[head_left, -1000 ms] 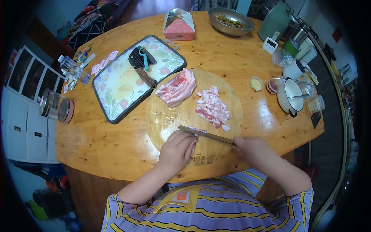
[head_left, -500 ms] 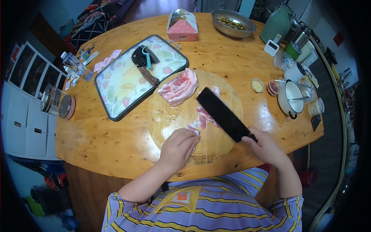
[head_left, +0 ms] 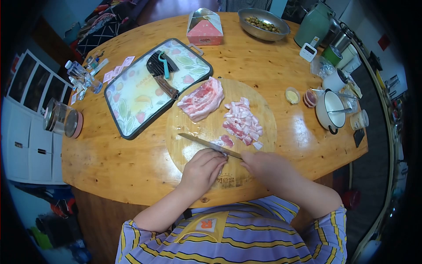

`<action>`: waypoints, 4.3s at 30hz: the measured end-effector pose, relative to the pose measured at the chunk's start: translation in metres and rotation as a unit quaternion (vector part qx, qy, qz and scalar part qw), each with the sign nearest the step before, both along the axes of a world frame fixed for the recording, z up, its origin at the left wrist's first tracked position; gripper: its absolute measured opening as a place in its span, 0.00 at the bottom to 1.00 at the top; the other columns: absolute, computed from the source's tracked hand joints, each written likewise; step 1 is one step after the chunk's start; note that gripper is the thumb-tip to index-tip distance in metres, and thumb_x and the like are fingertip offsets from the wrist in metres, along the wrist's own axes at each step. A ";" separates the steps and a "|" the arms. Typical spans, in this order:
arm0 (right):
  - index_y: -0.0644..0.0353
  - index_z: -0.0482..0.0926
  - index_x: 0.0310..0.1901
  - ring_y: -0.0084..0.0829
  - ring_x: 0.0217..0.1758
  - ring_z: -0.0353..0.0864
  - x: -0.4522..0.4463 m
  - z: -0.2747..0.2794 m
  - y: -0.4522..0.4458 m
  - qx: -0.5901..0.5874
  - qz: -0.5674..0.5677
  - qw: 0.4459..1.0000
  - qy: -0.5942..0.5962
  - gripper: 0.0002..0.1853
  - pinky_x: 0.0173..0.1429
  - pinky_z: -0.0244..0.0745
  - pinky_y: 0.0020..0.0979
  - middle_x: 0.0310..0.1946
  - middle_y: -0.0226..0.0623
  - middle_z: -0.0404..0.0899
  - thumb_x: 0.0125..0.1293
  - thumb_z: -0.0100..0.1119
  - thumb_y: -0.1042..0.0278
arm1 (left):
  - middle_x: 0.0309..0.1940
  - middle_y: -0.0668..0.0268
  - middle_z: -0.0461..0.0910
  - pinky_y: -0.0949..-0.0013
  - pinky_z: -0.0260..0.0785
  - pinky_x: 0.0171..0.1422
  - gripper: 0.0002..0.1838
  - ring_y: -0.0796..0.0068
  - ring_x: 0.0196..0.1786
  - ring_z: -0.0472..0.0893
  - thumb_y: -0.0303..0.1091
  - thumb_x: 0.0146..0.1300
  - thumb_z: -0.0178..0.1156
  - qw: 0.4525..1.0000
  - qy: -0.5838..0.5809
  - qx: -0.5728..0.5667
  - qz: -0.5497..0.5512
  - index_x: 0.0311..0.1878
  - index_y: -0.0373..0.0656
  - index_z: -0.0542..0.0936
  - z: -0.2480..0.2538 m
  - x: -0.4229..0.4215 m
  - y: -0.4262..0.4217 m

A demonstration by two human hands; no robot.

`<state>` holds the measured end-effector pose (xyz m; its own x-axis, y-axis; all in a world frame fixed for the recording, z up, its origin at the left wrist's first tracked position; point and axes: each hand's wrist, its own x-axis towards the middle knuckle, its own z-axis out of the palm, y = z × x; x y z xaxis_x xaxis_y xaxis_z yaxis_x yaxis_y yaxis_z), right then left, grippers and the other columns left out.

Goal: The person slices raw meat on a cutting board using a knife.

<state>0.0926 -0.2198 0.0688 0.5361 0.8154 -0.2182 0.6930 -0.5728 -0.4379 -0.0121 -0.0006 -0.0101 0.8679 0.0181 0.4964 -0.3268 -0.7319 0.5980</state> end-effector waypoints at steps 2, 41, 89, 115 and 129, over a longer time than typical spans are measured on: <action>0.57 0.74 0.52 0.55 0.41 0.88 -0.001 -0.010 0.010 0.035 0.011 0.999 -0.013 0.09 0.44 0.81 0.55 0.34 0.48 0.85 0.86 0.53 0.61 | 0.46 0.60 0.91 0.57 0.83 0.57 0.10 0.54 0.51 0.89 0.24 0.64 0.77 1.000 0.002 -0.006 0.000 0.47 0.41 0.91 0.001 0.000 0.000; 0.53 0.80 0.64 0.43 0.33 0.88 -0.016 0.055 -0.081 -0.086 0.050 0.992 -0.083 0.19 0.34 0.82 0.44 0.36 0.38 0.78 0.74 0.65 0.65 | 0.46 0.58 0.90 0.57 0.83 0.57 0.09 0.53 0.52 0.88 0.23 0.64 0.77 1.000 -0.022 0.018 0.012 0.46 0.37 0.90 0.008 -0.001 -0.001; 0.60 0.78 0.55 0.39 0.31 0.82 0.038 0.024 -0.060 0.069 -0.333 0.875 0.344 0.12 0.39 0.78 0.43 0.29 0.40 0.81 0.87 0.59 0.58 | 0.50 0.62 0.90 0.56 0.81 0.59 0.12 0.55 0.53 0.88 0.24 0.62 0.78 1.000 -0.012 0.009 0.007 0.49 0.42 0.91 0.010 -0.002 0.001; 0.61 0.78 0.50 0.62 0.43 0.87 0.002 0.014 -0.063 0.077 -0.173 0.979 0.077 0.11 0.46 0.80 0.54 0.37 0.55 0.85 0.80 0.66 0.62 | 0.52 0.56 0.79 0.54 0.80 0.54 0.20 0.52 0.51 0.84 0.35 0.56 0.85 0.995 0.058 0.027 0.077 0.50 0.43 0.87 0.011 -0.005 -0.017; 0.53 0.78 0.47 0.48 0.32 0.87 -0.005 0.011 -0.064 0.006 -0.022 0.995 -0.098 0.09 0.35 0.83 0.48 0.33 0.39 0.79 0.79 0.65 0.59 | 0.47 0.56 0.88 0.55 0.82 0.57 0.11 0.50 0.51 0.88 0.25 0.63 0.79 0.999 -0.001 0.027 0.039 0.48 0.38 0.90 0.002 0.007 -0.016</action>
